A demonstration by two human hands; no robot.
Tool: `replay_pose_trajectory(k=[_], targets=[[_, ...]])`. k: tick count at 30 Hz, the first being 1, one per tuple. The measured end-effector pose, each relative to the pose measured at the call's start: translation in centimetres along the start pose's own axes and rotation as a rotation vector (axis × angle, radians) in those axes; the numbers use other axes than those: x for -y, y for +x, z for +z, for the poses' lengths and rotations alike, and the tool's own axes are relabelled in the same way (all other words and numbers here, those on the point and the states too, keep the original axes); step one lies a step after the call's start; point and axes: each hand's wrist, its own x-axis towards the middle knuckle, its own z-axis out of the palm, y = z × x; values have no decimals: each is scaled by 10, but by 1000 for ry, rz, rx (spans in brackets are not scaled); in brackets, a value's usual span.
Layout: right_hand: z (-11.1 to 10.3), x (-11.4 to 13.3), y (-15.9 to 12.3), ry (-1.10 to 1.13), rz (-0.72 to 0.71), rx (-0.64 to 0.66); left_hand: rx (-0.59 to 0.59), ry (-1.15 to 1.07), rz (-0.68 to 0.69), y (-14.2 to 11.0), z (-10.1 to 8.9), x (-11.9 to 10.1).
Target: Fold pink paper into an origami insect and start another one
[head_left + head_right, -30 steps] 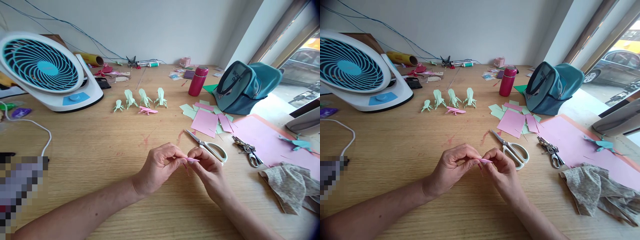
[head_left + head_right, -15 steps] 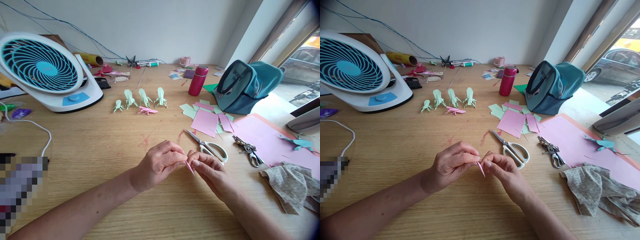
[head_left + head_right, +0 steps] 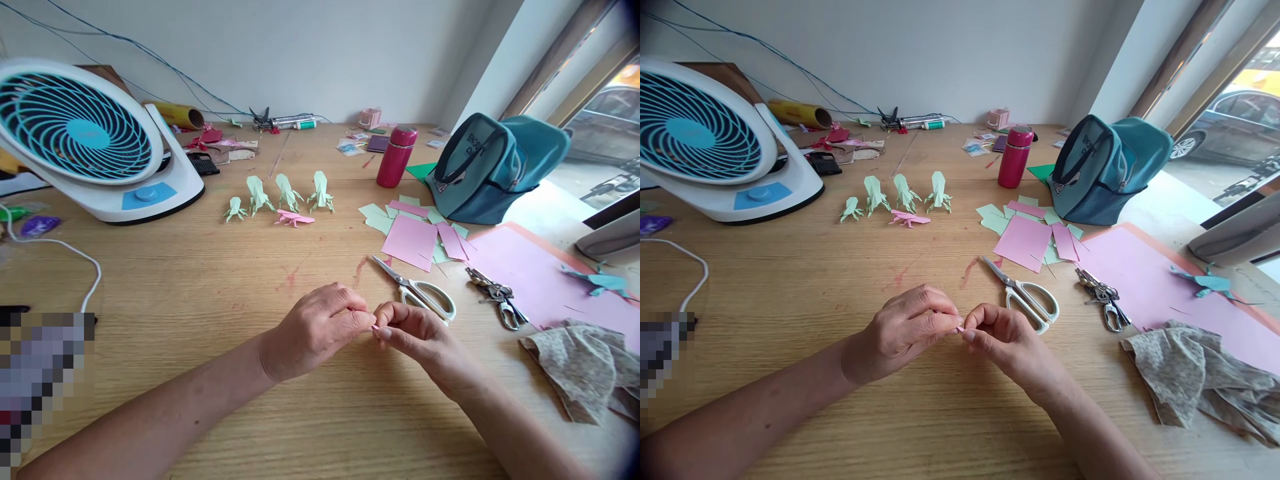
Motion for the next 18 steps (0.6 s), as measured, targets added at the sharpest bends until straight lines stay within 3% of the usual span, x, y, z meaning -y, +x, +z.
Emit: replay_pose_trajectory(k=[7, 18], targets=[[-5, -4, -1, -7, 53, 8, 66, -64, -24, 0, -1, 2], [-5, -2, 0, 0, 106, 52, 28, -357, -157, 3, 7, 0]])
